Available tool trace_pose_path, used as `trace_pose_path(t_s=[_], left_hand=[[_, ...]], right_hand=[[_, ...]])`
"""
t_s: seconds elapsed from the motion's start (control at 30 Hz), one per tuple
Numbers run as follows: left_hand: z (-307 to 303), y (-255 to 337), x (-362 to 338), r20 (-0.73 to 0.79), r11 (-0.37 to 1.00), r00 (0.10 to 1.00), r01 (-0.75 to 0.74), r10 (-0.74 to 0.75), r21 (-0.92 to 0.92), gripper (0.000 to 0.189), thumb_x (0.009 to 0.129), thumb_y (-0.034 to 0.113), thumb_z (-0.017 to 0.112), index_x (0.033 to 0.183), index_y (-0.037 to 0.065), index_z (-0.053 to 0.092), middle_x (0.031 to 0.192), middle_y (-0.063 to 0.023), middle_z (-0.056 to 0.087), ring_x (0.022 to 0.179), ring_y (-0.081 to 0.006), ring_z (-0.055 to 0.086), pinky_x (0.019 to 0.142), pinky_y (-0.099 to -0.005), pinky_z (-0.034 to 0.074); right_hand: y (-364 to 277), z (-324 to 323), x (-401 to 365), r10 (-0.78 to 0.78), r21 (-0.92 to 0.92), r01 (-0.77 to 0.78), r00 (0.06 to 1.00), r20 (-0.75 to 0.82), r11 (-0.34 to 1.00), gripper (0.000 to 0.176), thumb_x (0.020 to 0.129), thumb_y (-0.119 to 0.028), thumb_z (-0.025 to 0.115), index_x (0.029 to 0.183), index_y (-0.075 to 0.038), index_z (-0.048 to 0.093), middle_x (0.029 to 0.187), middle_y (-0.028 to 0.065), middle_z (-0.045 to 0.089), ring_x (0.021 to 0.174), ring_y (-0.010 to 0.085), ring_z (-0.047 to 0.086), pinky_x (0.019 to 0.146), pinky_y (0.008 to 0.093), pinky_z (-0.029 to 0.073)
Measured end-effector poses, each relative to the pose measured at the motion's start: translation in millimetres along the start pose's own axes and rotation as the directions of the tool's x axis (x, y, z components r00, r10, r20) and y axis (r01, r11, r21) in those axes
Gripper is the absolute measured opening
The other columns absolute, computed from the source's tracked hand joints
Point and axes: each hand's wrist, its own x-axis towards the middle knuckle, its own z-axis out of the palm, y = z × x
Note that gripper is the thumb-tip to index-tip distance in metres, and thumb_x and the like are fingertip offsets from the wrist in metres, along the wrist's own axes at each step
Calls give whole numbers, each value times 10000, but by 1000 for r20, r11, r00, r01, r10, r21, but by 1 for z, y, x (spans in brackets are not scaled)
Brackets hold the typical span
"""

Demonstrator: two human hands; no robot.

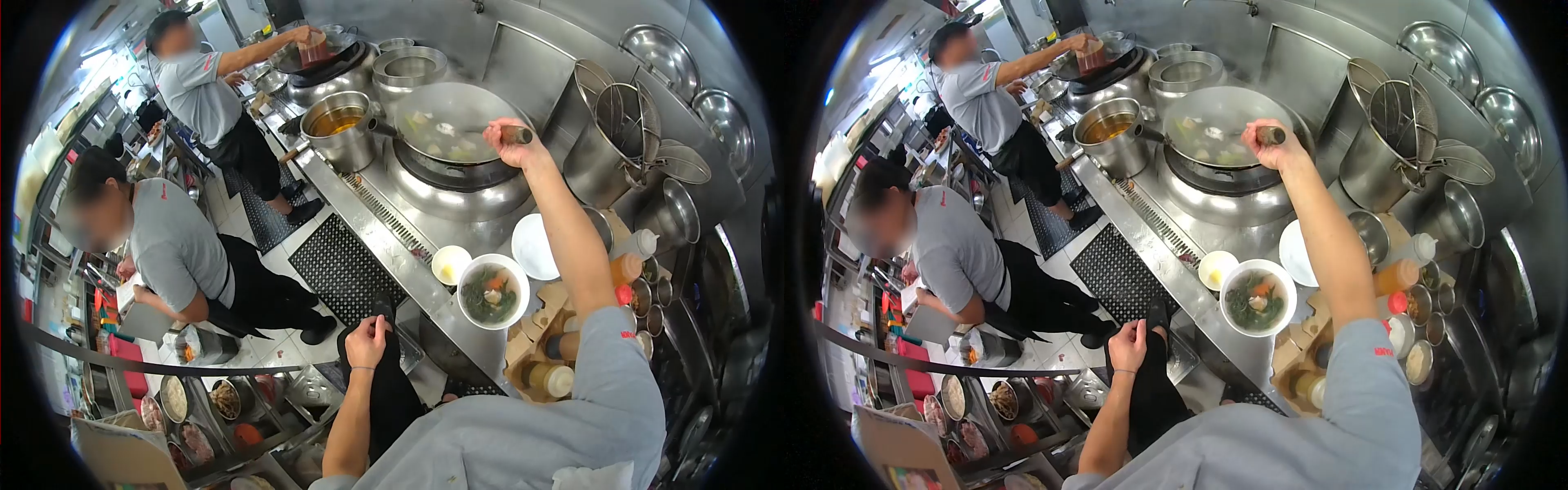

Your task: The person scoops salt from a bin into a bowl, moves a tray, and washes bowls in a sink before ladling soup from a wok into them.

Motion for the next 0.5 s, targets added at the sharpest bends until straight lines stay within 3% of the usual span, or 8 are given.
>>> trace_pose_path(t_s=[0.1,0.23,0.37,0.5], left_hand=[[1,-2,-2,1,1000,1000,0,0,8,253,880,301,650,841,58,709,590,-105,643,514,-243,638,509,-341,487],[3,-7,-7,-19,1000,1000,-10,10,19,254,875,274,670,846,23,701,586,-119,635,504,-195,631,501,-309,481],[3,-8,-11,-14,1000,1000,2,-2,8,260,879,265,671,849,8,699,595,-123,642,512,-175,638,508,-291,485],[3,-6,-10,-4,1000,1000,6,-6,-15,271,880,275,668,853,8,699,595,-121,643,514,-181,639,514,-294,489]], right_hand=[[16,2,3,-105,-105,99,993,-55,990,136,806,31,579,819,40,444,779,105,514,603,158,568,522,239,563],[33,7,14,-271,-576,154,954,-124,803,114,829,-23,570,888,-3,474,746,90,543,578,161,576,496,262,534],[43,5,23,-274,-743,104,955,-110,661,147,834,-38,564,937,21,478,752,115,554,591,186,591,484,314,528],[55,26,20,-309,-686,106,934,-180,720,142,824,-18,576,917,8,472,754,112,556,590,183,588,486,298,530]])
